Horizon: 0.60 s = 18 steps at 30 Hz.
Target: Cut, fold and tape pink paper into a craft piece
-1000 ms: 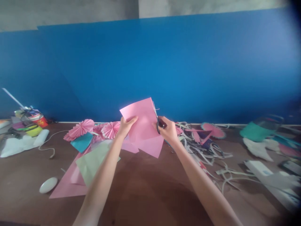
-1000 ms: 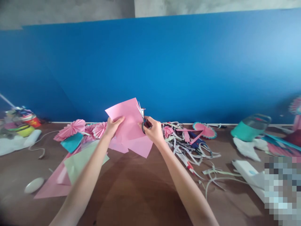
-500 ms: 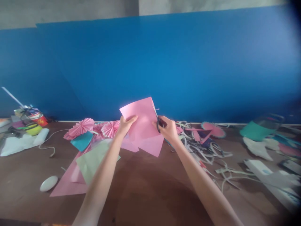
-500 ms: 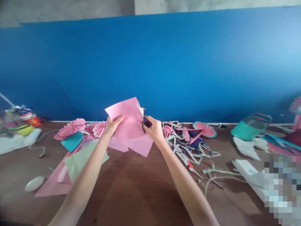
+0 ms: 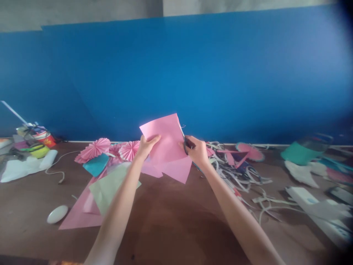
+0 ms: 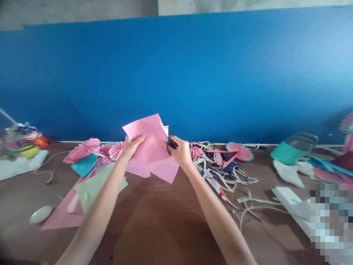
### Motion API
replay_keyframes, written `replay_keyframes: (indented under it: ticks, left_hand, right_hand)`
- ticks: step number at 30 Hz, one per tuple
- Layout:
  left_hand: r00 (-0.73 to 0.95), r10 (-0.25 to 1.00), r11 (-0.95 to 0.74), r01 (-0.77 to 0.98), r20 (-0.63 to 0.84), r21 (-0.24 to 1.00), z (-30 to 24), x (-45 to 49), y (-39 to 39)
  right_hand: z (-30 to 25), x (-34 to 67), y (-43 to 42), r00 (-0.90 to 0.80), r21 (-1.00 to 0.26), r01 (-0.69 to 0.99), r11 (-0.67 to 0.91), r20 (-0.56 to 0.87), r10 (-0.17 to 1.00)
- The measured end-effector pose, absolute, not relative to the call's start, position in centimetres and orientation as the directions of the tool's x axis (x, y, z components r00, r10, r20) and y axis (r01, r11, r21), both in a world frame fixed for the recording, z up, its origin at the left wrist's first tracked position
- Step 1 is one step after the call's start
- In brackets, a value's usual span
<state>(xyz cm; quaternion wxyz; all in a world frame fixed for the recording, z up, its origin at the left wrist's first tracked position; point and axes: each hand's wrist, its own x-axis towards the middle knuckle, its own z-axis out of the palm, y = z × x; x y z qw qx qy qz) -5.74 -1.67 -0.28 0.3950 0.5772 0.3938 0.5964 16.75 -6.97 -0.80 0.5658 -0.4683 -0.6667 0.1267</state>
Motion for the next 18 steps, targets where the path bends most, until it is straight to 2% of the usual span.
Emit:
replay_keyframes:
  ticks: [5, 18]
  left_hand:
    - [-0.032, 0.936, -0.350, 0.018, 0.350, 0.937, -0.73, -5.81, -1.22]
    - [-0.031, 0.960, -0.280, -0.027, 0.279, 0.960, -1.13, -5.53, -1.54]
  right_hand:
    - [-0.66, 16.65, -6.91, 0.078, -0.706, 0.474, 0.526, 0.629, 0.774]
    - [-0.62, 16.12, -6.94, 0.111, -0.721, 0.476, 0.503, 0.617, 0.779]
